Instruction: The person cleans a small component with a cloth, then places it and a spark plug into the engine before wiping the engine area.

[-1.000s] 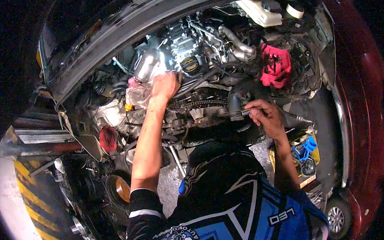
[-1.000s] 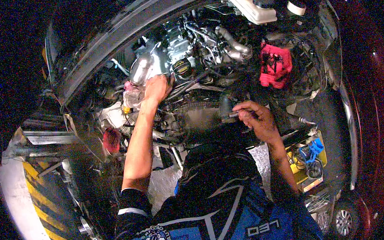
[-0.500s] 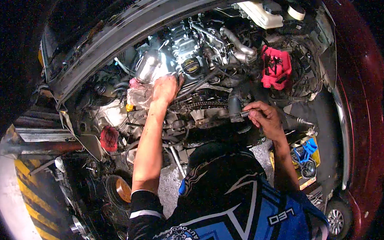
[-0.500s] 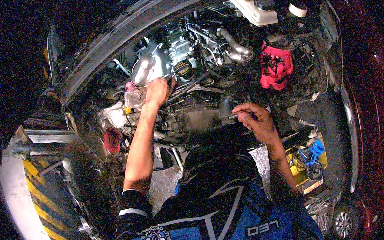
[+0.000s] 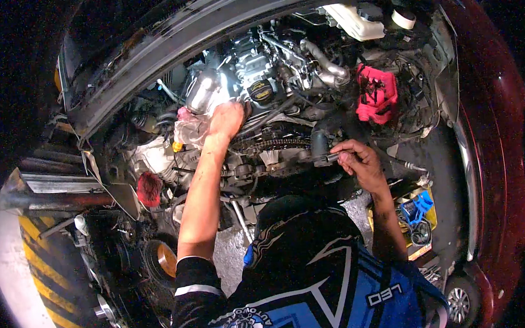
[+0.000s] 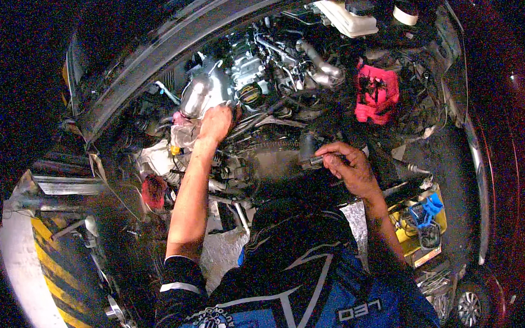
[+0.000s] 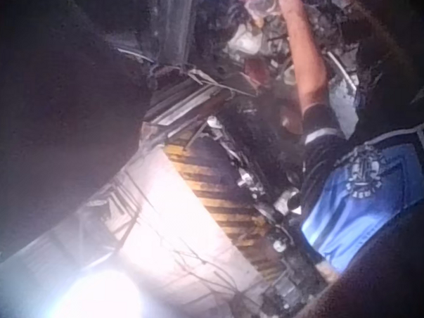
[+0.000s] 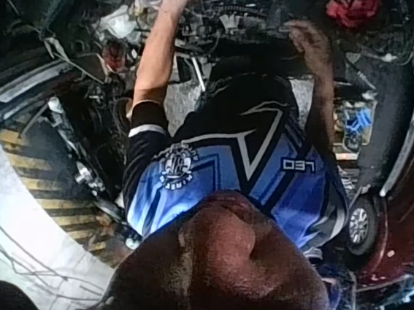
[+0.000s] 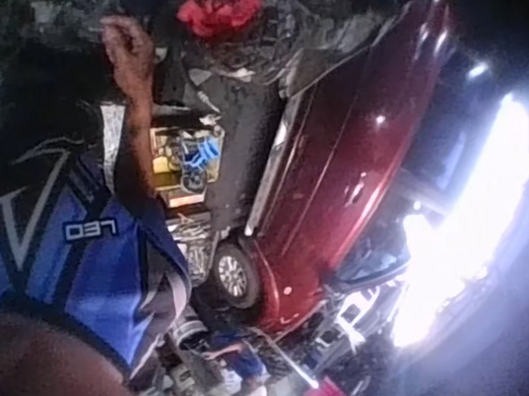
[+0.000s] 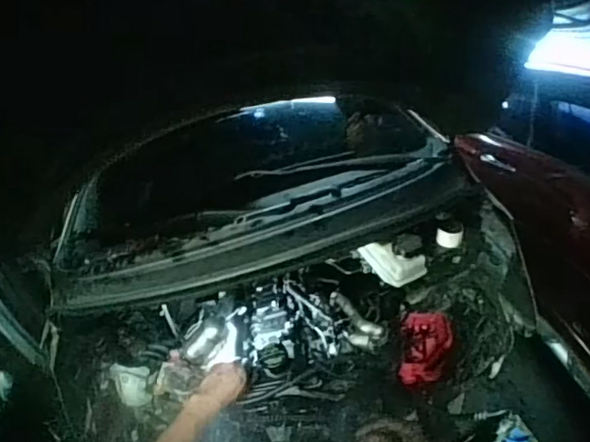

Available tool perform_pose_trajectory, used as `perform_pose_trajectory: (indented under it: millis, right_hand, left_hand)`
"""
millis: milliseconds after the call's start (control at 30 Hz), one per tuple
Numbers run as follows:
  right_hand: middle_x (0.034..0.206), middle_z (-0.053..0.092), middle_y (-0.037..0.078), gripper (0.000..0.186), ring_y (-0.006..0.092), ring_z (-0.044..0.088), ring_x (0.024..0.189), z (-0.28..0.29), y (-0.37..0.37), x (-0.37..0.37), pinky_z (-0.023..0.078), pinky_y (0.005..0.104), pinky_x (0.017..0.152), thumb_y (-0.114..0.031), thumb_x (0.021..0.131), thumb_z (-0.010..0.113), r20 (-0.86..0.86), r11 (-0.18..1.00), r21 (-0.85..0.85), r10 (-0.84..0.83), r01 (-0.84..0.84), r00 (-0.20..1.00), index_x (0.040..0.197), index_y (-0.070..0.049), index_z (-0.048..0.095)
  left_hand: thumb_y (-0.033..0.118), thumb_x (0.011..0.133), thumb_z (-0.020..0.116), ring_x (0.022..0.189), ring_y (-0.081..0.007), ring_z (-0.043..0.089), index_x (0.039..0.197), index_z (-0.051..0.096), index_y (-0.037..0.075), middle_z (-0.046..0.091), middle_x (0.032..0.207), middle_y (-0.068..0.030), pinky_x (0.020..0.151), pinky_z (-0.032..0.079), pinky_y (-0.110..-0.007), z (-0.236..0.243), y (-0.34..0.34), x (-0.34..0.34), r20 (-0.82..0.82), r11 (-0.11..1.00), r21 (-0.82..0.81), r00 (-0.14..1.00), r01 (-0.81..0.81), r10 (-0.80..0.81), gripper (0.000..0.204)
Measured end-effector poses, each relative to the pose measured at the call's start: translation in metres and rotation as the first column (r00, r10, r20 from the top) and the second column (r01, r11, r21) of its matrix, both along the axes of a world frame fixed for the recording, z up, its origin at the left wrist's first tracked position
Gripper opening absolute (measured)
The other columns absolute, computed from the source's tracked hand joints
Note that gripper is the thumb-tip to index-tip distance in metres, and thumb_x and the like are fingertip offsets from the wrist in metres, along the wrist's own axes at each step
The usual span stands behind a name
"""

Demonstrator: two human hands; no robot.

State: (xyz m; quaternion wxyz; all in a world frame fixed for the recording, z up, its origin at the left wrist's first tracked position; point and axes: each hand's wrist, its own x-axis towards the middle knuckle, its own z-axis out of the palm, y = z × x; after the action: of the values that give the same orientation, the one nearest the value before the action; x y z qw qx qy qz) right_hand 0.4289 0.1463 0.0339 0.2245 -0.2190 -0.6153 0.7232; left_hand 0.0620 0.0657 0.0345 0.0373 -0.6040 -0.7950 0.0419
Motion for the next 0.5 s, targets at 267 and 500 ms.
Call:
perform_pose_trajectory:
  millis: [267, 500]
  right_hand:
    - [0.072, 0.054, -0.005, 0.018, 0.0022, 0.042, 0.059, -0.001, -0.002, 0.003, 0.034, 0.0188, 0.052, -0.021, 0.093, 0.058, 0.006, 1.0, 0.015, -0.003, 0.003, 1.0, 0.104, -0.008, 0.065]
    - [0.069, 0.051, -0.006, 0.018, 0.002, 0.041, 0.058, -0.001, -0.001, 0.008, 0.033, 0.0193, 0.051, -0.019, 0.093, 0.058, 0.006, 1.0, 0.005, -0.013, 0.013, 1.0, 0.104, -0.007, 0.065]
  left_hand:
    - [0.013, 0.08, 0.051, 0.072, -0.0363, 0.067, 0.072, 0.068, -0.001, 0.066, 0.078, -0.0233, 0.071, 0.054, -0.045, -0.006, 0.001, 0.002, 0.006, 0.992, 0.107, 0.997, -0.072, 0.071, 0.024]
    - [0.043, 0.093, 0.041, 0.085, -0.0364, 0.066, 0.084, 0.068, -0.002, 0.067, 0.087, -0.0229, 0.079, 0.052, -0.044, 0.013, 0.009, 0.016, 0.089, 0.98, -0.047, 0.977, -0.192, 0.196, 0.053]
